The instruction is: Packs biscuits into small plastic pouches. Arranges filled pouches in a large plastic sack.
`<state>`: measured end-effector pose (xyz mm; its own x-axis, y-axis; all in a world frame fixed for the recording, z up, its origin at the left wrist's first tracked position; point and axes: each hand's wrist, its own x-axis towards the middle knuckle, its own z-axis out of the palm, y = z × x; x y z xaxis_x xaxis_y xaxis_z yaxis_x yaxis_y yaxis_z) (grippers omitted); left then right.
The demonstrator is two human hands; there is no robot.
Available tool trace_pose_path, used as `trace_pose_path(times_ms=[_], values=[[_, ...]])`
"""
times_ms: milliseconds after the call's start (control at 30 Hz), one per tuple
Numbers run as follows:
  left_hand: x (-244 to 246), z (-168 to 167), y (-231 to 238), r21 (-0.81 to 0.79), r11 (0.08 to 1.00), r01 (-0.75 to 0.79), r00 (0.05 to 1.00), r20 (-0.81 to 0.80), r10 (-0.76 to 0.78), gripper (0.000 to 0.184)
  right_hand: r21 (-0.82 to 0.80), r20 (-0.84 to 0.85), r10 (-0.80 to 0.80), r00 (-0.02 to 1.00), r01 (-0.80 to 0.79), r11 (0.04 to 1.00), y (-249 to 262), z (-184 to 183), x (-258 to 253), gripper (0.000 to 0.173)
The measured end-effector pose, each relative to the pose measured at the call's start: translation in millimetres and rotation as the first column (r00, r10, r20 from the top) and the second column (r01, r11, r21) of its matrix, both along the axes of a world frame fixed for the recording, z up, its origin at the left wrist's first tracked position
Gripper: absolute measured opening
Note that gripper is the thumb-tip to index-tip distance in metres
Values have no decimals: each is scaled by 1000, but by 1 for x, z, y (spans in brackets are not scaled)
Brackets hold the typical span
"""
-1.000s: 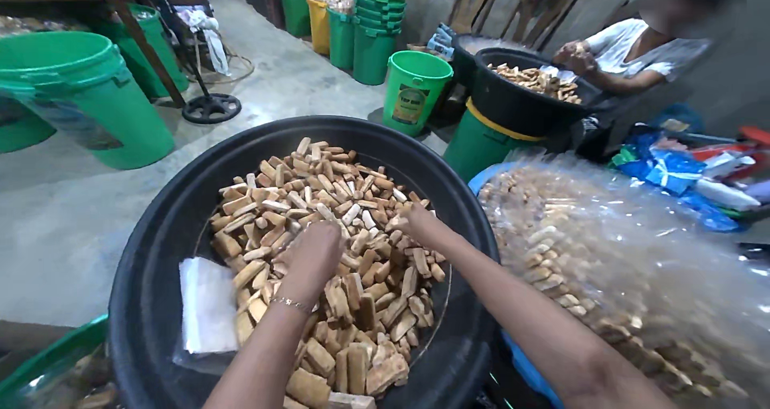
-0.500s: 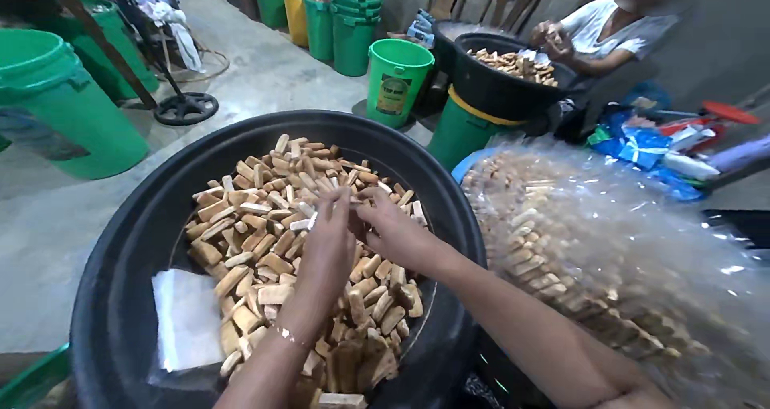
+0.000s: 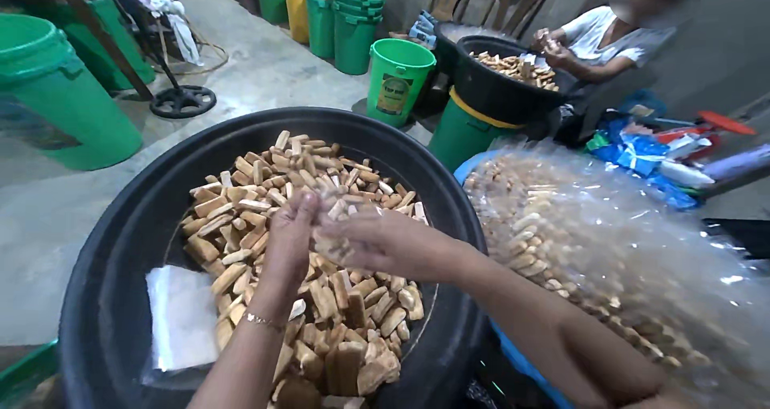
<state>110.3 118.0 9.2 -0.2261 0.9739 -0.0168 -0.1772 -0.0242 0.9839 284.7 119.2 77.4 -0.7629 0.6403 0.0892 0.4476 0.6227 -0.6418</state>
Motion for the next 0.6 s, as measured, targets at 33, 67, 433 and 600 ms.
trace_pose_path(times_ms=[33, 67, 433, 600], values=[[-6, -5, 4, -16, 996, -92, 996, -12, 92, 25, -54, -59, -79, 995, 76, 996, 7, -13, 3, 32], [-15, -9, 8, -31, 984, -175, 984, -31, 174, 25, -94, -55, -183, 982, 178, 980, 17, -27, 6, 29], [-32, -28, 22, -173, 929, -328, 943, 2, 334, 37, -177, 670, -210, 711, 429, 886, 77, -126, 14, 47], [-30, -25, 19, -215, 925, -313, 945, 21, 325, 39, -63, 456, -398, 796, 475, 878, 54, -73, 27, 37]])
